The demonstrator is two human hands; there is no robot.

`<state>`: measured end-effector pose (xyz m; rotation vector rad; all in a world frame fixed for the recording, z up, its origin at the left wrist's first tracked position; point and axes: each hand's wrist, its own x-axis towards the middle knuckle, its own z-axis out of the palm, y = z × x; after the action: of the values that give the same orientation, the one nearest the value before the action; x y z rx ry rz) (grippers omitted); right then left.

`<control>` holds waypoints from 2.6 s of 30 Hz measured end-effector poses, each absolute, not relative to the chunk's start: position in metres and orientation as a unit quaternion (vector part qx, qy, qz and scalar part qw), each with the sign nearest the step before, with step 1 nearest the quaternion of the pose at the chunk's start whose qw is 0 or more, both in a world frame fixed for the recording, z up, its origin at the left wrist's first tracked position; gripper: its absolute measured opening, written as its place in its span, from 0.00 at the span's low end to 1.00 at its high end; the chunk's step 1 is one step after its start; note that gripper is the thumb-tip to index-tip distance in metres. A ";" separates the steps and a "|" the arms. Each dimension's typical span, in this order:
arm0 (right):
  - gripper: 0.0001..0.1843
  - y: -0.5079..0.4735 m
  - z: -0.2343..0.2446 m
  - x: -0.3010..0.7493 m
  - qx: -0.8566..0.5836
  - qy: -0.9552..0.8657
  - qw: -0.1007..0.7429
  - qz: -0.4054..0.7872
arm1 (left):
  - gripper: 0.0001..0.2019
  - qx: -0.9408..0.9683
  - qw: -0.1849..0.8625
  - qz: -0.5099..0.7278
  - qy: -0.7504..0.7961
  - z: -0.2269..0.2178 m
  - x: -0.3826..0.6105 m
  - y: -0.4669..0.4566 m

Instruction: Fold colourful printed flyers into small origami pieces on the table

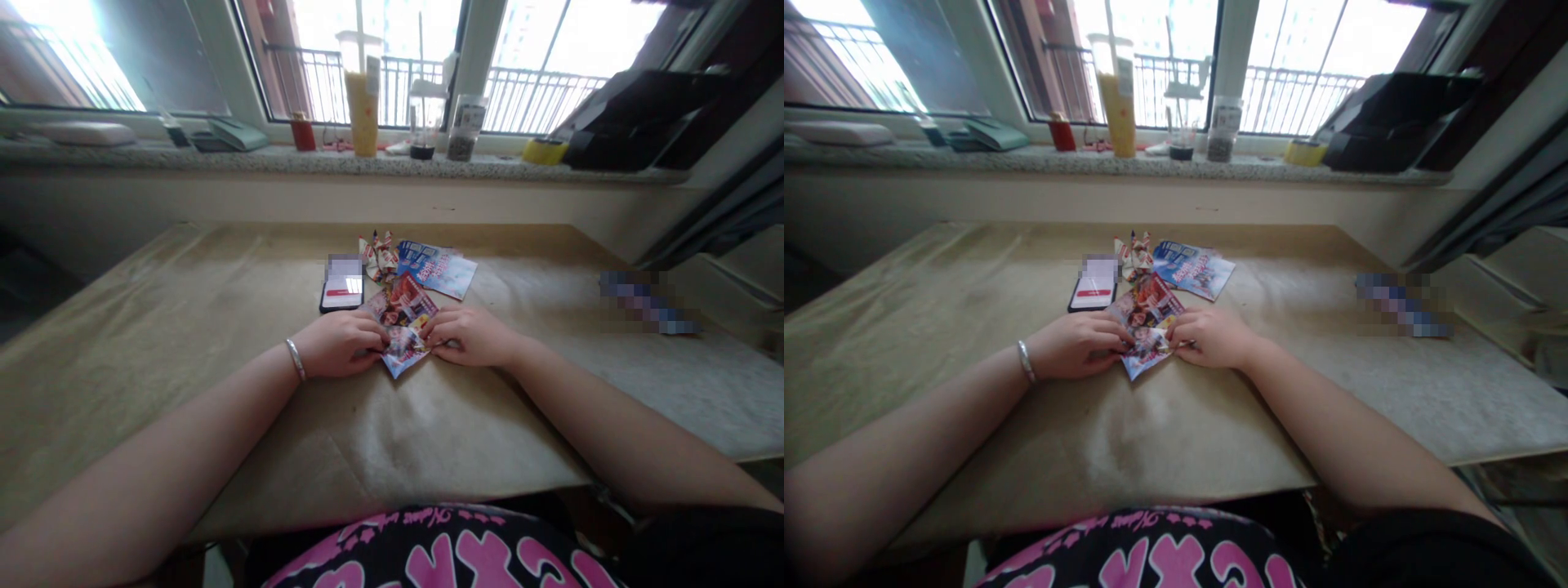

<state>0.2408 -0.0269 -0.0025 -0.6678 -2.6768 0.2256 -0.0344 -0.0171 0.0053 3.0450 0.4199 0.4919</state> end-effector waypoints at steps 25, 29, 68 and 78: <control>0.06 -0.029 -0.005 0.235 -0.291 -0.934 0.188 0.088 | 0.16 0.979 -0.025 0.123 0.160 0.006 -0.025 -0.026; 0.07 -0.030 -0.005 0.231 -0.312 -0.931 0.183 0.044 | 0.14 0.980 -0.018 0.129 0.150 0.006 -0.021 -0.028; 0.12 -0.029 -0.007 0.233 -0.379 -0.902 0.190 0.081 | 0.11 0.892 -0.078 0.118 0.429 -0.008 -0.011 -0.023; 0.10 -0.024 -0.014 0.231 -0.309 -0.924 0.226 -0.002 | 0.12 0.881 -0.053 0.046 0.468 -0.003 -0.006 -0.022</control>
<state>0.2307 -0.0241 -0.0138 -0.8533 -2.5473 -0.0054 -0.0058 -0.0215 -0.0029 2.8655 1.5212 0.1504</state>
